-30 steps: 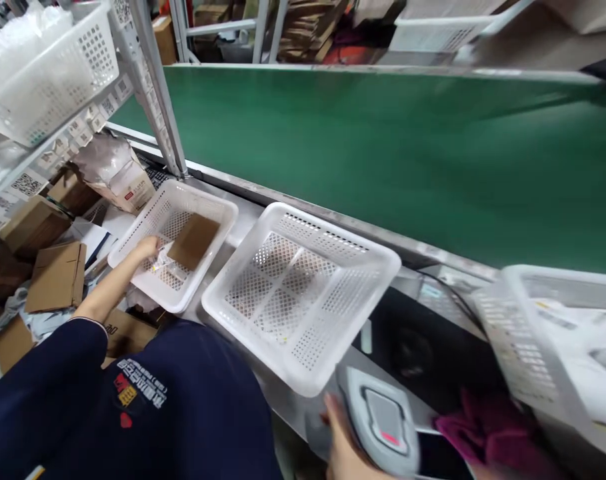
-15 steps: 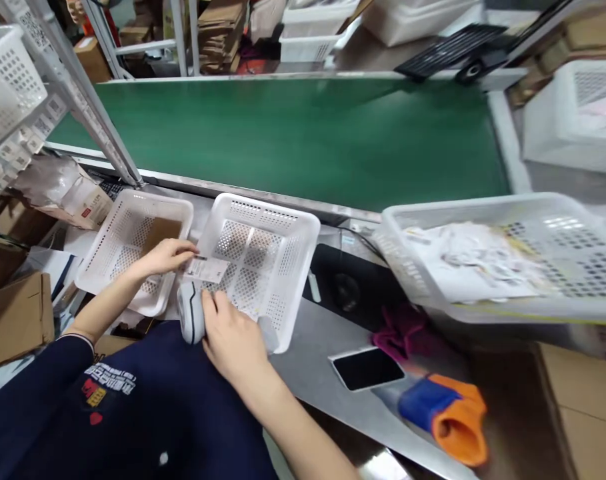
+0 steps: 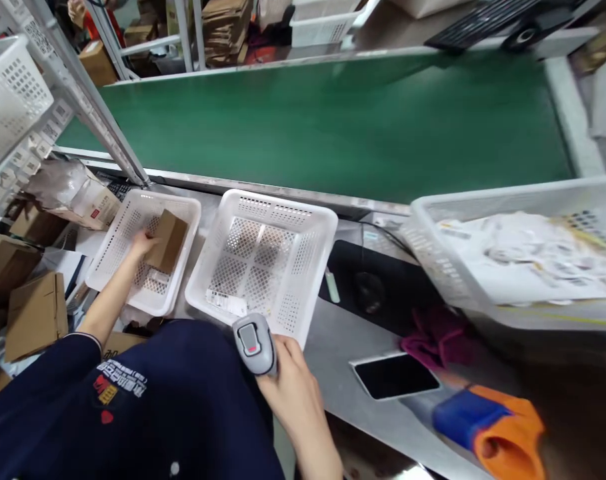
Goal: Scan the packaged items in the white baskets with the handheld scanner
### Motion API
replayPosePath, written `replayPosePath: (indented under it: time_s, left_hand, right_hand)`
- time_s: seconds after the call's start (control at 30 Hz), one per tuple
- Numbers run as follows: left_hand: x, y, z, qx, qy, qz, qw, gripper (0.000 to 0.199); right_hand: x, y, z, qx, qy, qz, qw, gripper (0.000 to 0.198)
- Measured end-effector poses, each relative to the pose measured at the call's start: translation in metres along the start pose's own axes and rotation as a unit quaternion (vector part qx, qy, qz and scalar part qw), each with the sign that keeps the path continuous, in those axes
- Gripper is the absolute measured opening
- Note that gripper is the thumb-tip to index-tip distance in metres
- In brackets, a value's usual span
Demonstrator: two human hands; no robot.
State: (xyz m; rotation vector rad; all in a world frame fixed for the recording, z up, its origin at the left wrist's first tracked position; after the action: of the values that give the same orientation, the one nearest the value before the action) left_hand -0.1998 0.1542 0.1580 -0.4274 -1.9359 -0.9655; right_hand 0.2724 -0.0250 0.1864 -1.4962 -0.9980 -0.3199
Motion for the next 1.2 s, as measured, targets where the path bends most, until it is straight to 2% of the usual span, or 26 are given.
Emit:
replayPosePath:
  time_s: [0.07,0.13,0.2,0.27,0.33,0.37,0.43,0.5,0.53,0.63,0.7,0.73,0.77,0.83,0.87,0.93,0.97,1.03,1.1,1.2]
  left_hand:
    - [0.027,0.027,-0.015,-0.061,0.031,-0.056,0.996,0.015]
    - [0.053,0.063,-0.040,-0.144,0.061,-0.123,0.980,0.018]
    - [0.067,0.097,-0.069,-0.215,0.060,-0.173,0.959,0.021]
    - [0.061,0.121,-0.092,-0.260,0.018,-0.158,0.952,0.023]
    - [0.034,0.127,-0.105,-0.293,-0.053,-0.064,0.953,0.020]
    - [0.016,0.121,-0.108,-0.304,-0.093,0.002,0.948,0.017]
    - [-0.019,0.090,-0.108,-0.309,-0.161,0.123,0.929,0.030]
    - [-0.040,0.051,-0.102,-0.298,-0.195,0.188,0.915,0.041]
    - [-0.045,0.034,-0.098,-0.294,-0.203,0.198,0.913,0.038]
    - [-0.044,0.005,-0.093,-0.302,-0.204,0.167,0.916,0.021]
    - [-0.033,0.002,-0.093,-0.321,-0.186,0.116,0.921,0.019]
    - [-0.026,0.004,-0.093,-0.324,-0.172,0.076,0.927,0.026]
    - [-0.019,0.006,-0.092,-0.313,-0.164,0.018,0.935,0.033]
    - [-0.013,0.007,-0.087,-0.244,-0.179,-0.152,0.941,0.045]
    - [-0.016,0.007,-0.084,-0.189,-0.200,-0.254,0.927,0.049]
    - [-0.033,0.011,-0.085,-0.079,-0.249,-0.425,0.866,0.054]
    - [-0.045,0.017,-0.089,-0.041,-0.272,-0.474,0.837,0.053]
    - [-0.067,0.035,-0.100,0.010,-0.314,-0.528,0.789,0.046]
    - [-0.090,0.055,-0.111,0.037,-0.352,-0.549,0.757,0.037]
    - [-0.120,0.078,-0.124,0.038,-0.381,-0.552,0.741,0.032]
  right_hand:
    - [0.001,-0.005,0.004,0.002,0.003,0.005,1.000,0.046]
    - [0.004,-0.013,0.008,0.005,0.012,0.006,1.000,0.048]
    - [0.009,-0.020,0.011,0.009,0.029,0.009,1.000,0.048]
    - [0.013,-0.025,0.011,0.021,0.047,0.013,0.999,0.048]
    - [0.012,-0.028,0.010,0.038,0.055,0.018,0.998,0.046]
    - [0.011,-0.027,0.008,0.043,0.054,0.018,0.997,0.045]
    - [0.005,-0.022,0.004,0.045,0.044,0.021,0.998,0.043]
    - [-0.001,-0.014,0.001,0.036,0.033,0.022,0.999,0.042]
    - [-0.004,-0.011,0.001,0.032,0.027,0.022,0.999,0.042]
    - [-0.010,-0.013,0.008,0.026,0.010,0.033,0.999,0.046]
    - [-0.010,-0.023,0.018,0.029,0.004,0.057,0.998,0.047]
    - [-0.008,-0.031,0.025,0.034,0.008,0.076,0.997,0.047]
    - [-0.005,-0.040,0.032,0.045,0.016,0.099,0.994,0.047]
    - [0.002,-0.059,0.046,0.077,0.039,0.154,0.984,0.044]
    - [0.004,-0.068,0.053,0.095,0.050,0.176,0.978,0.041]
    - [0.006,-0.083,0.065,0.122,0.061,0.203,0.970,0.034]
    - [0.006,-0.087,0.069,0.127,0.062,0.208,0.968,0.032]
    - [0.007,-0.092,0.074,0.126,0.067,0.206,0.968,0.032]
    - [0.010,-0.094,0.076,0.116,0.071,0.196,0.971,0.034]
    - [0.017,-0.092,0.076,0.101,0.068,0.167,0.978,0.031]
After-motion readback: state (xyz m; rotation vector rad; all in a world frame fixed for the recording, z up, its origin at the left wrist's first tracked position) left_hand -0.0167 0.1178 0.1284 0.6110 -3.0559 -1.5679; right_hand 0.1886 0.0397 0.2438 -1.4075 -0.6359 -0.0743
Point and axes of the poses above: each hand's wrist, its own z-axis towards the middle knuckle, its own x-axis out of the back of the hand, y = z × x, the point moved 10 cm from there along z, towards the middle knuckle, and after that the axes turned 8 degrees about x, right-handed, at the moved point
